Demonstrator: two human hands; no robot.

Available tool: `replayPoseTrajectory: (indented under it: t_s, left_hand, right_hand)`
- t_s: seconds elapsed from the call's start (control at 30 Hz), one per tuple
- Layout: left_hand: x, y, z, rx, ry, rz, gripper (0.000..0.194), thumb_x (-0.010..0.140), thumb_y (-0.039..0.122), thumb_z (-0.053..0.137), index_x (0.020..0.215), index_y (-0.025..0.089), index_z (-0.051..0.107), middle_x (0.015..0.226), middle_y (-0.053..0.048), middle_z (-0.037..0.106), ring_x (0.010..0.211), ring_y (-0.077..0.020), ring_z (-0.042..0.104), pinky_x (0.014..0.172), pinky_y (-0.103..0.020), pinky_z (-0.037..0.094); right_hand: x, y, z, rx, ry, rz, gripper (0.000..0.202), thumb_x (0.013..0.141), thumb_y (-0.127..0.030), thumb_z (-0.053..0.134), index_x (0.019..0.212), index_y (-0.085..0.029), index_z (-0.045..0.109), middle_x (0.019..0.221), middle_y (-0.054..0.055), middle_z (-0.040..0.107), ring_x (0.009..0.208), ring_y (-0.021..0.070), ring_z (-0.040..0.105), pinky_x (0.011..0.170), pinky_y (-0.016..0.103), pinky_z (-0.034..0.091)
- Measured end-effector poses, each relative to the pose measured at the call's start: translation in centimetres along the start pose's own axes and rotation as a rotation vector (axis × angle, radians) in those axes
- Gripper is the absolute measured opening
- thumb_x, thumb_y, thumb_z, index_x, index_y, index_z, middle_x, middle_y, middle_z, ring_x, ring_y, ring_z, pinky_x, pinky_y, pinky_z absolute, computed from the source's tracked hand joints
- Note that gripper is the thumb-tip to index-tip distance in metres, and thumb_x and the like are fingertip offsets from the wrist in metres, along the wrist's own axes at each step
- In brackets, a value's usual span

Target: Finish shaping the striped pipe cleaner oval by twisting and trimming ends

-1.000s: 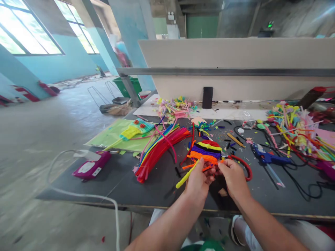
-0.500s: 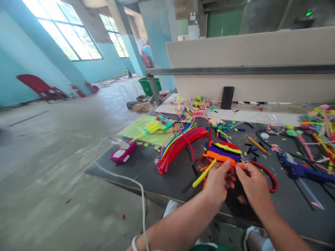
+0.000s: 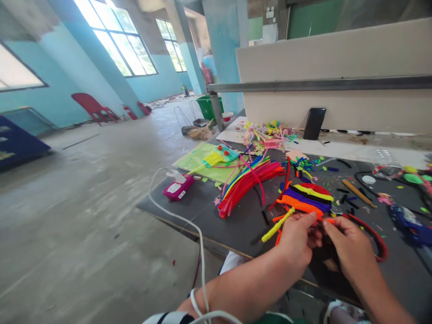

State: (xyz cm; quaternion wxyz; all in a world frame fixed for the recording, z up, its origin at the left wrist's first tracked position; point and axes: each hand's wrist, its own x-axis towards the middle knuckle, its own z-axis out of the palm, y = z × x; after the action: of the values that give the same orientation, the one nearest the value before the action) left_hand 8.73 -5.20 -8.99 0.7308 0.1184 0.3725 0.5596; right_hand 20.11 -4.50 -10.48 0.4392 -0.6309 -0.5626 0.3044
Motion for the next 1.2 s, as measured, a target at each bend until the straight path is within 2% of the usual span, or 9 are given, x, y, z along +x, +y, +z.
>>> replayPoseTrajectory:
  t_s: [0.1, 0.17, 0.27, 0.43, 0.73, 0.93, 1.13, 1.2]
  left_hand:
    - [-0.2, 0.2, -0.1, -0.054, -0.014, -0.019, 0.020, 0.064, 0.025, 0.070, 0.065, 0.013, 0.054, 0.054, 0.002, 0.049, 0.042, -0.0055, 0.044, 0.036, -0.016, 0.031]
    - [-0.2, 0.4, -0.2, -0.040, -0.043, -0.012, 0.017, 0.067, 0.024, 0.068, 0.068, 0.012, 0.055, 0.055, 0.002, 0.049, 0.044, -0.0056, 0.046, 0.038, -0.016, 0.033]
    - [-0.2, 0.5, -0.4, 0.018, -0.085, -0.078, 0.016, 0.074, 0.025, 0.064, 0.073, 0.011, 0.055, 0.057, 0.001, 0.051, 0.045, -0.0062, 0.047, 0.038, -0.016, 0.035]
    - [-0.5, 0.4, -0.4, 0.017, -0.034, -0.071, 0.022, 0.082, 0.033, 0.056, 0.077, 0.012, 0.053, 0.064, -0.001, 0.052, 0.048, -0.0071, 0.049, 0.038, -0.017, 0.038]
    - [-0.4, 0.4, -0.2, 0.000, 0.029, -0.061, 0.015, 0.082, 0.026, 0.055, 0.077, 0.012, 0.054, 0.063, 0.000, 0.053, 0.046, -0.0060, 0.047, 0.036, -0.016, 0.036]
    - [-0.3, 0.1, -0.1, -0.038, 0.062, -0.054, 0.013, 0.082, 0.024, 0.054, 0.076, 0.013, 0.052, 0.062, 0.000, 0.052, 0.045, -0.0057, 0.046, 0.037, -0.016, 0.034]
    - [-0.5, 0.2, -0.2, -0.055, 0.038, -0.046, 0.010, 0.081, 0.022, 0.055, 0.078, 0.012, 0.052, 0.063, 0.000, 0.052, 0.047, -0.0053, 0.046, 0.037, -0.015, 0.033]
    - [-0.6, 0.2, -0.2, -0.053, 0.017, -0.034, 0.011, 0.081, 0.022, 0.054, 0.077, 0.012, 0.051, 0.063, 0.000, 0.052, 0.047, -0.0057, 0.047, 0.037, -0.015, 0.034]
  right_hand:
    - [-0.2, -0.4, 0.1, 0.114, -0.113, 0.066, 0.018, 0.072, -0.037, 0.057, 0.070, -0.020, 0.063, 0.063, 0.002, 0.066, 0.059, 0.0179, 0.058, 0.056, 0.027, 0.044]
    - [-0.2, -0.5, 0.2, 0.233, -0.143, 0.105, 0.017, 0.073, -0.035, 0.056, 0.067, -0.020, 0.059, 0.058, 0.001, 0.062, 0.054, 0.0162, 0.055, 0.053, 0.027, 0.043]
    - [-0.2, -0.6, 0.3, 0.369, -0.154, 0.149, 0.013, 0.072, -0.031, 0.058, 0.064, -0.020, 0.056, 0.054, -0.002, 0.058, 0.049, 0.0140, 0.052, 0.049, 0.025, 0.041]
    - [-0.5, -1.4, 0.1, 0.447, -0.167, 0.205, 0.011, 0.071, -0.030, 0.059, 0.066, -0.020, 0.055, 0.056, -0.003, 0.057, 0.048, 0.0131, 0.050, 0.045, 0.024, 0.039]
    - [-0.2, -1.2, 0.1, 0.362, -0.160, 0.209, 0.012, 0.072, -0.028, 0.057, 0.064, -0.019, 0.055, 0.056, -0.003, 0.057, 0.047, 0.0122, 0.050, 0.044, 0.024, 0.039]
    - [-0.3, -1.3, 0.1, 0.401, -0.185, 0.257, 0.012, 0.070, -0.027, 0.057, 0.062, -0.019, 0.053, 0.054, -0.003, 0.056, 0.045, 0.0115, 0.050, 0.042, 0.023, 0.037]
    - [-0.2, -1.0, 0.5, 0.287, -0.129, 0.226, 0.010, 0.068, -0.023, 0.055, 0.059, -0.019, 0.052, 0.050, -0.004, 0.053, 0.042, 0.0097, 0.046, 0.040, 0.022, 0.035]
    - [0.0, -1.0, 0.5, 0.261, -0.150, 0.241, 0.008, 0.068, -0.022, 0.053, 0.060, -0.019, 0.052, 0.050, -0.004, 0.053, 0.042, 0.0100, 0.047, 0.038, 0.021, 0.036]
